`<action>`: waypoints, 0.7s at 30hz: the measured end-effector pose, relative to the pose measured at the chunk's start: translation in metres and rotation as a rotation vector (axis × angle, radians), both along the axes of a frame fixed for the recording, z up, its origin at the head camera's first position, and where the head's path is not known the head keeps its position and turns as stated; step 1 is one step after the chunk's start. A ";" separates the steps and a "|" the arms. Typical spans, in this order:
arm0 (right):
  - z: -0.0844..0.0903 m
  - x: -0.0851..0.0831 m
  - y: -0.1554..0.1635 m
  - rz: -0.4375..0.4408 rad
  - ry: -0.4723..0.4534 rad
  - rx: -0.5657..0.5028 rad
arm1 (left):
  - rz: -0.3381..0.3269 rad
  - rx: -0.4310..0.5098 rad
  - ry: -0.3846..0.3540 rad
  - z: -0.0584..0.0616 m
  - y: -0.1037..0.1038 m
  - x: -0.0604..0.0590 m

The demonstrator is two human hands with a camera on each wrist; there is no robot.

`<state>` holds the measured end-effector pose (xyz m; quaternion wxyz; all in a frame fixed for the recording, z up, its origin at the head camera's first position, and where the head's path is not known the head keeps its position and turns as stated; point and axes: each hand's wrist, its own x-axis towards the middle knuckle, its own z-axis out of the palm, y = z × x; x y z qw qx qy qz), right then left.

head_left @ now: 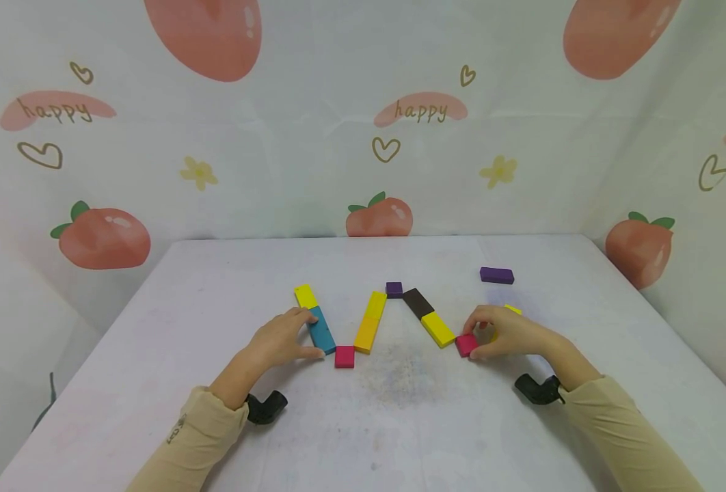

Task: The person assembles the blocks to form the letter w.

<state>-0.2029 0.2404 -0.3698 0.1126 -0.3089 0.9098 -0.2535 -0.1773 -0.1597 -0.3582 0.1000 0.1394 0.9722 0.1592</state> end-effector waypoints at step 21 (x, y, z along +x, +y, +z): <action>-0.002 -0.001 0.000 0.002 -0.019 0.000 | 0.000 -0.004 0.000 -0.002 0.000 -0.001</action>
